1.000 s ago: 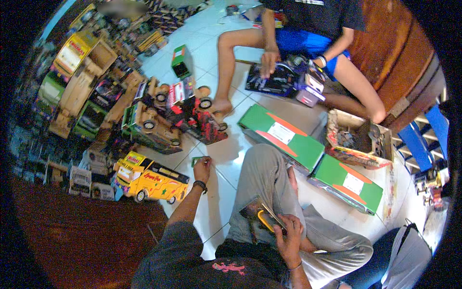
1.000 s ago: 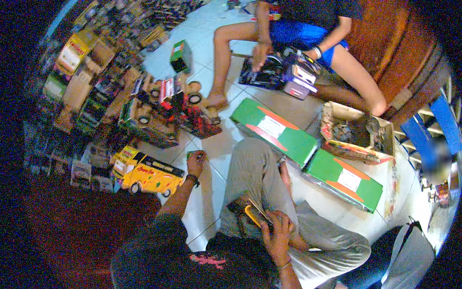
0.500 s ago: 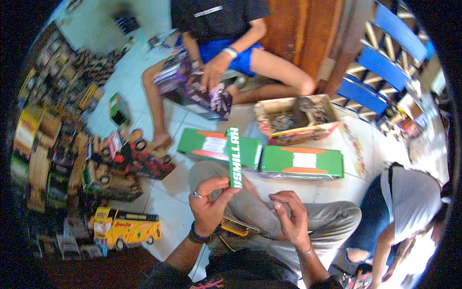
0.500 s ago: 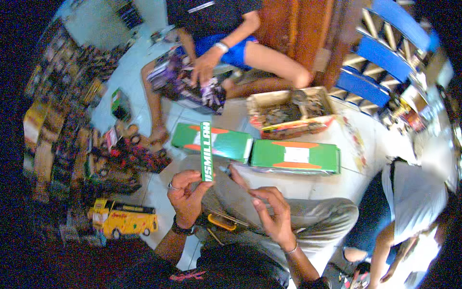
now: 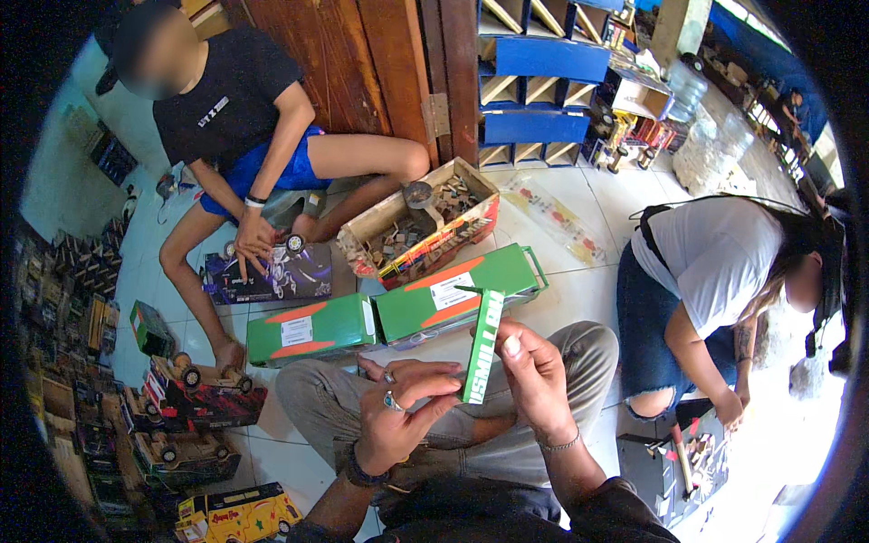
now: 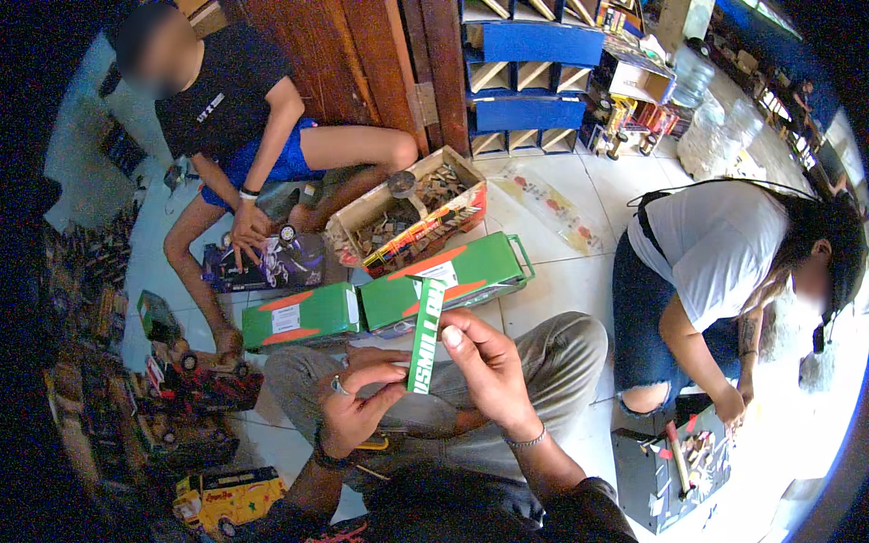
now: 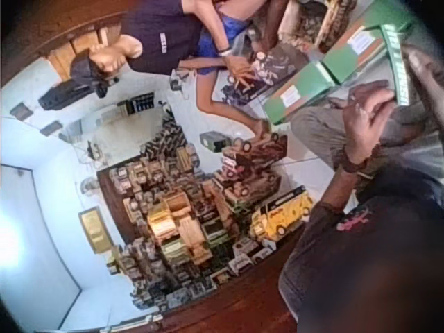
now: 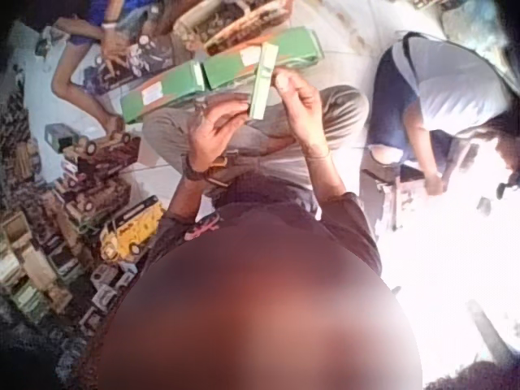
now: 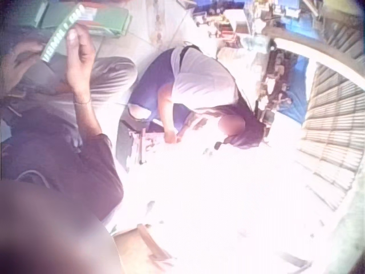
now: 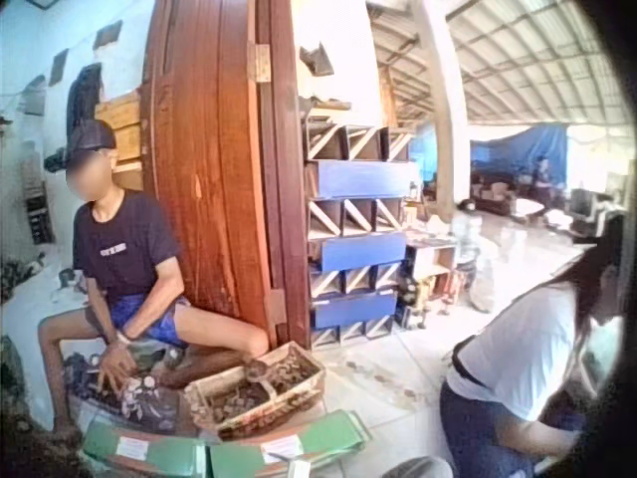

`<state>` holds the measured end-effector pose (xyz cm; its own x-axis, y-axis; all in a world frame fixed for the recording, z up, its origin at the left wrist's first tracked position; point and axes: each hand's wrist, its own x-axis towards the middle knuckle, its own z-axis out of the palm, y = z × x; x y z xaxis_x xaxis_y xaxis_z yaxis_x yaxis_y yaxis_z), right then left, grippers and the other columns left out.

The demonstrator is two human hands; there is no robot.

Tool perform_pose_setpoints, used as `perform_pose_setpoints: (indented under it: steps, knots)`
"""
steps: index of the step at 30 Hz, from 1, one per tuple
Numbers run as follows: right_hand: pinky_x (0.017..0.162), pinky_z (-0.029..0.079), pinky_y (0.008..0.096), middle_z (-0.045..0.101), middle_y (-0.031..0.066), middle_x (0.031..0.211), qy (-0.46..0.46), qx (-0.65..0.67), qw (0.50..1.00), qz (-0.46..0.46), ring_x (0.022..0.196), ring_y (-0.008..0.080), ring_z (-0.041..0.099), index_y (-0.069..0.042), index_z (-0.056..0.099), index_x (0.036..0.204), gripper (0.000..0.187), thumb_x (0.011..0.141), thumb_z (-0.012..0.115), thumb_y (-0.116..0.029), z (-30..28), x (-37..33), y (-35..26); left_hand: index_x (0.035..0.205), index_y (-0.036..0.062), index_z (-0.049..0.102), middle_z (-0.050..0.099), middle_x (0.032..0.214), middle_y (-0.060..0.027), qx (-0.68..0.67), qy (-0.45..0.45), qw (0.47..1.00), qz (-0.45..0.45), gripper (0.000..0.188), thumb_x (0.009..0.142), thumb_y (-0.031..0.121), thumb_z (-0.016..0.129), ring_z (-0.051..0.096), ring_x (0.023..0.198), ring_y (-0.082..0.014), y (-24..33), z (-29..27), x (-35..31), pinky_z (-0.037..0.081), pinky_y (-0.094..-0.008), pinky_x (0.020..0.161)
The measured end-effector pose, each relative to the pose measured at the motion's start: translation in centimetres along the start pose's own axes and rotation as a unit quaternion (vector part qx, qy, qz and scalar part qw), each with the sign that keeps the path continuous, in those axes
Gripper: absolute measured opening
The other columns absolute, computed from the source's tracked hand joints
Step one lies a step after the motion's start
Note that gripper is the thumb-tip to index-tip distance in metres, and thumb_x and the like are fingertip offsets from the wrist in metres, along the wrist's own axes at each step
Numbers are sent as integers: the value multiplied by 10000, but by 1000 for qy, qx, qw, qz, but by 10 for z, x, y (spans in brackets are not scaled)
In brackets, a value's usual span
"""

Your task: The person assembles a wooden toy car by inserting a rectangular wooden block into a green cardboard box using a small hammer. They repeatedly tap the block into place, adjust the box, and inspect the fit while sitting on the floor.

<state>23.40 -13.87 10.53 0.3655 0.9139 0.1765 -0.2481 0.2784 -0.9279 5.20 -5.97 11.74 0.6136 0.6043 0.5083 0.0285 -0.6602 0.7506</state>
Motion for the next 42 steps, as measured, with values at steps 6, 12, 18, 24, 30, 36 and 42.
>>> perform_pose_setpoints:
  steps: [6,12,18,24,30,36,42]
  knots:
    - [905,465,252,685,12,1044,40,5,999,21,982,77,594,3,680,1150,222,1033,614,-174,4,0,-7,1055,79,692,735,1102,-91,6,-50,999,-11,298,790,53,826,726,962,-216,-6,-4,3,504,-328,891]
    - [882,445,242,663,-2,970,58,73,994,53,929,68,571,-13,665,1077,182,1043,589,-175,4,6,5,1161,-12,605,658,1164,-140,-204,-38,972,-106,362,839,-50,766,662,1074,-220,-11,-2,-9,532,-346,935]
    - [892,476,278,693,32,932,56,111,991,44,921,103,623,-15,660,1058,219,1051,586,-222,0,6,13,1190,-37,602,612,1203,-147,-275,-29,955,-108,343,870,-109,705,638,1114,-209,-21,-3,-10,550,-346,968]
    - [843,496,265,686,31,918,70,130,988,38,875,93,636,-40,645,1015,152,1029,623,-189,2,0,14,1184,-16,624,581,1251,-136,-403,-40,904,-136,285,910,-78,675,608,1147,-210,-36,-8,-9,505,-376,1012]
    - [799,512,265,693,54,904,124,154,980,14,825,118,653,-31,619,974,103,994,663,-122,11,-12,19,1203,-5,618,566,1304,-145,-393,6,911,-126,223,980,-1,614,606,1200,-266,-36,-5,-6,475,-426,1054]
    - [786,519,274,706,67,907,128,144,981,16,825,121,662,-25,626,962,77,981,672,-84,17,-21,30,1224,-5,622,545,1407,-174,-402,25,906,-132,222,1009,17,572,552,1316,-354,-42,-5,-3,442,-477,1109]
    - [791,514,266,710,52,908,120,133,983,49,828,109,654,-20,667,981,77,986,671,-97,19,-24,35,1280,36,622,505,1480,-201,-342,35,930,-130,265,1037,61,520,508,1356,-375,-46,-9,-2,424,-537,1130]
